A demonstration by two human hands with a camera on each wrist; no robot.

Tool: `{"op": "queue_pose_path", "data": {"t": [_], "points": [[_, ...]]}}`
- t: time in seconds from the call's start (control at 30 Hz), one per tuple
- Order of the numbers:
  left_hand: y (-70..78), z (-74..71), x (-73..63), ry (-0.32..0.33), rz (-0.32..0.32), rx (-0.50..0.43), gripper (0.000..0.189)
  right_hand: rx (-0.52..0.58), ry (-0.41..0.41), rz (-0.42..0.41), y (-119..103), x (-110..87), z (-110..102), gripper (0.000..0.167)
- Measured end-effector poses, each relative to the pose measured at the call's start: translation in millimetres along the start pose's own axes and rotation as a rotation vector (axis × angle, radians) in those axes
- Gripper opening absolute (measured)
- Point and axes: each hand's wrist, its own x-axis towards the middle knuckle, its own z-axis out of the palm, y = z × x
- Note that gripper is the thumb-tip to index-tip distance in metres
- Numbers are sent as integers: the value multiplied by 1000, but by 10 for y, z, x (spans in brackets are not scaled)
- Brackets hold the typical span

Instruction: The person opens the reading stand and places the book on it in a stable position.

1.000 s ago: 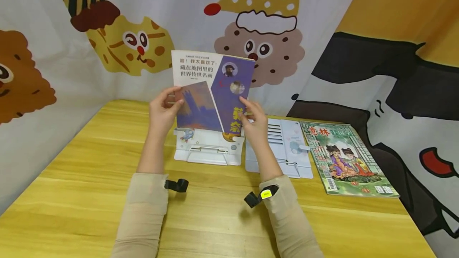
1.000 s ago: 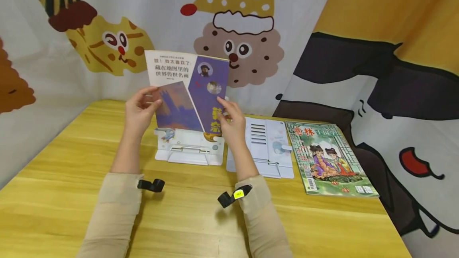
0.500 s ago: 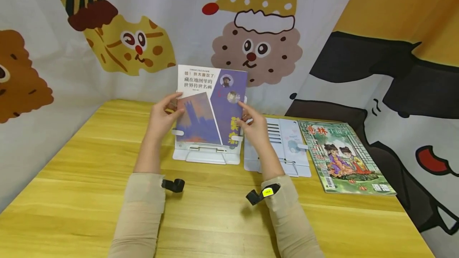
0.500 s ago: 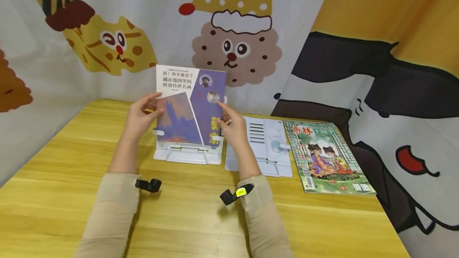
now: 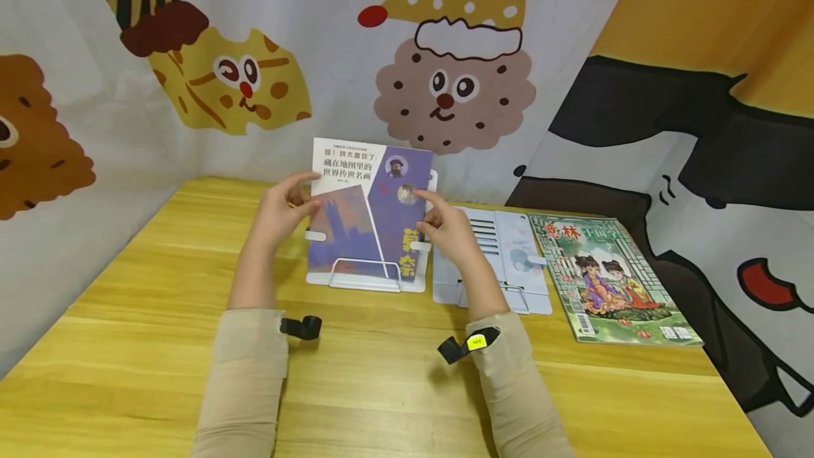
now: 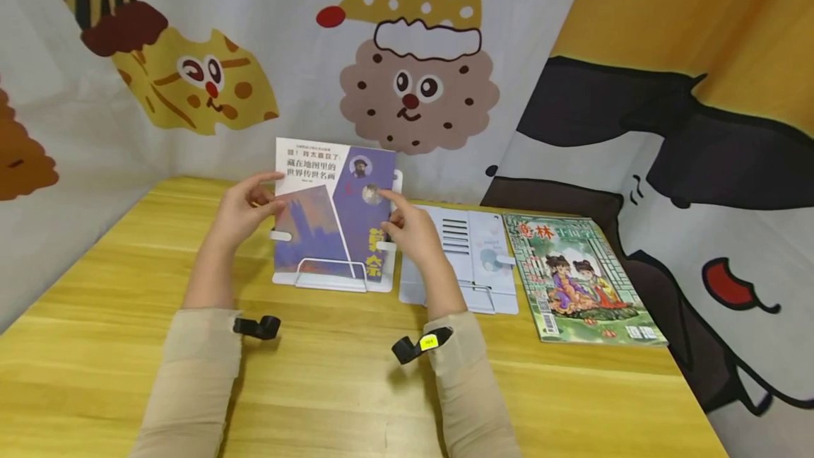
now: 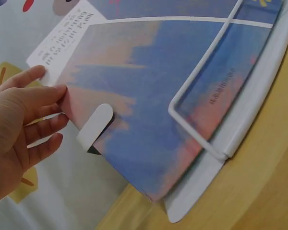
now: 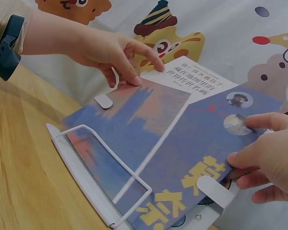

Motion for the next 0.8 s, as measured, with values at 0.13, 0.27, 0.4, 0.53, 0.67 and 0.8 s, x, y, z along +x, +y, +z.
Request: {"op": "queue_pose_path", "data": {"t": [0.13,0.27,0.4,0.53,0.67,0.8], "points": [[17,-44,-14,-45,-37,54,45,-48,-54,6,-16,-14,-20,60],[41,-81,-14,-72,-34,113,44,-125,-91,18,-32,-21,-47,61],[94,-117,-17,-57,-27,197,43,-213,-111,38,-77,-39,-110,61],[213,-154,-29,-17,-28,245,43,-216,-69,23,-138,-64,-212,55],[365,-146,-29,20,-5,235,38,-169,-40,15,-170,-104,-318,47],[569,-55,-23,64,71,195,31,-148,-45,25,-167,-161,-426,43]]}}
